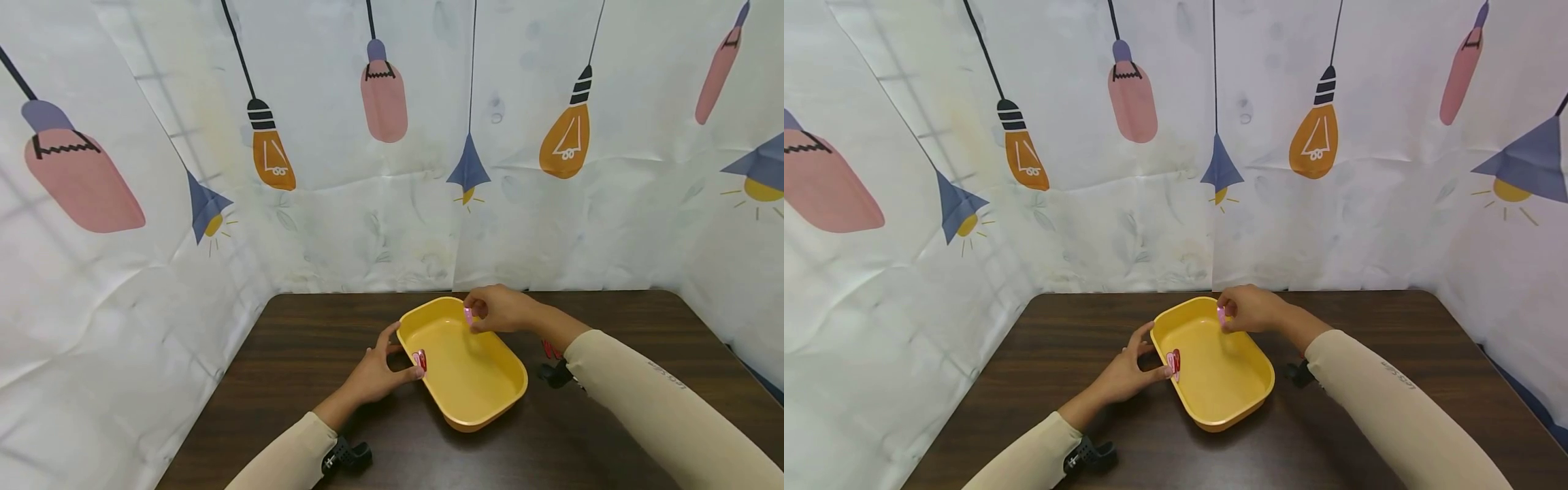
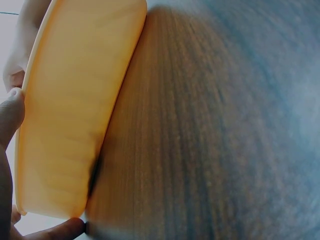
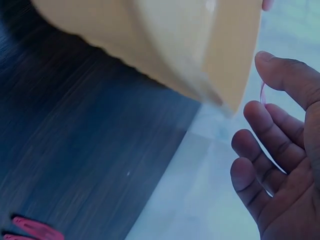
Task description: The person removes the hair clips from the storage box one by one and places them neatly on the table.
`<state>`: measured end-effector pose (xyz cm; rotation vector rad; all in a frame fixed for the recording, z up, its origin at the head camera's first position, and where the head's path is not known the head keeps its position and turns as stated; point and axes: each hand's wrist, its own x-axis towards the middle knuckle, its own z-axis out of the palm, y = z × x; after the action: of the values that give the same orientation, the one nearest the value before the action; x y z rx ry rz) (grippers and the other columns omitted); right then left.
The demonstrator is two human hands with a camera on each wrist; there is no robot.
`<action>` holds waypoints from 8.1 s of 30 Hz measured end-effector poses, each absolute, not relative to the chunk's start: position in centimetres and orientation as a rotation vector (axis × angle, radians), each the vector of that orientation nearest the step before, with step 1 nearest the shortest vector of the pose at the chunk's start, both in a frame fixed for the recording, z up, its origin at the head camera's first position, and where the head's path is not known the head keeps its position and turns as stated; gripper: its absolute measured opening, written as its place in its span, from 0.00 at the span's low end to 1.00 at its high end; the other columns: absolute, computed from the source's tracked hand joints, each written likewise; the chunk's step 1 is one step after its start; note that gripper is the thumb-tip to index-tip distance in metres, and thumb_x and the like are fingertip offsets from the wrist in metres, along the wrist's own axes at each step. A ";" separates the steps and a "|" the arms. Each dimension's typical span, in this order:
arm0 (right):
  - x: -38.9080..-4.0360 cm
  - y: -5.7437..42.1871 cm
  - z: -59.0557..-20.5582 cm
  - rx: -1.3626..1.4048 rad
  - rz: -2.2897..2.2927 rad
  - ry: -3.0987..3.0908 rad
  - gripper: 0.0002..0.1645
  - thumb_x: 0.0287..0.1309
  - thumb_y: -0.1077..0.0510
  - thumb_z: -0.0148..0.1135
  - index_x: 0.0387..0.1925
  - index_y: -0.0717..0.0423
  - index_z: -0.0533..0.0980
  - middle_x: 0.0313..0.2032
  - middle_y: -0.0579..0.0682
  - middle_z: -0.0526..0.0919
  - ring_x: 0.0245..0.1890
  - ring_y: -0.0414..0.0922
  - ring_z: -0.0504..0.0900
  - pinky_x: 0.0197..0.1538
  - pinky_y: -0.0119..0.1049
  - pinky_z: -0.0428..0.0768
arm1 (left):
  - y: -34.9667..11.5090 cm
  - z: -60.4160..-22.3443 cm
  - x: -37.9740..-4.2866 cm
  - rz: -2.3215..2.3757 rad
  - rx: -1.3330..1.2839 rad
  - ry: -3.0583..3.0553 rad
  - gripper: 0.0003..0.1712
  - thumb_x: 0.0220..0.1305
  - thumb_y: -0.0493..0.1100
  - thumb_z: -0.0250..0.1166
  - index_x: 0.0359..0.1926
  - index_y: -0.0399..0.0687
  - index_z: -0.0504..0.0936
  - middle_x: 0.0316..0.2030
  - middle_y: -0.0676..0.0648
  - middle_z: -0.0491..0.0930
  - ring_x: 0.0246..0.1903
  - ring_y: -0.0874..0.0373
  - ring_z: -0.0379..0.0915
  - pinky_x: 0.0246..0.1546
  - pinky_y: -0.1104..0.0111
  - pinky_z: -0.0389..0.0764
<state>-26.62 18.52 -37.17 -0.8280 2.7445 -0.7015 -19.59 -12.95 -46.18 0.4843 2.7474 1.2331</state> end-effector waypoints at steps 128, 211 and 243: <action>-21.3 36.8 -44.8 -0.541 -0.652 2.940 0.33 0.50 0.45 0.81 0.51 0.63 0.82 0.51 0.64 0.81 0.54 0.67 0.77 0.53 0.66 0.75 | -13.1 -46.1 -19.6 1.204 0.464 2.743 0.62 0.55 0.70 0.73 0.81 0.60 0.48 0.63 0.42 0.78 0.66 0.39 0.70 0.72 0.37 0.41; -26.6 23.4 -35.6 -0.868 -0.629 2.825 0.35 0.60 0.42 0.74 0.61 0.59 0.78 0.59 0.56 0.81 0.61 0.58 0.76 0.63 0.58 0.73 | -13.0 -46.1 -19.5 1.242 0.498 2.724 0.62 0.56 0.68 0.74 0.81 0.58 0.48 0.62 0.40 0.79 0.65 0.42 0.71 0.72 0.36 0.38; -27.4 16.7 -36.3 -0.993 -0.663 2.750 0.31 0.63 0.47 0.73 0.61 0.61 0.79 0.57 0.56 0.82 0.58 0.53 0.80 0.62 0.54 0.76 | -12.9 -46.0 -19.5 1.234 0.502 2.725 0.62 0.57 0.68 0.73 0.81 0.56 0.48 0.61 0.40 0.79 0.65 0.44 0.72 0.71 0.35 0.39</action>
<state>-27.38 16.70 -36.27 -0.9927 2.7499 -0.6630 -19.54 -12.95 -45.98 0.5018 2.7254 1.2342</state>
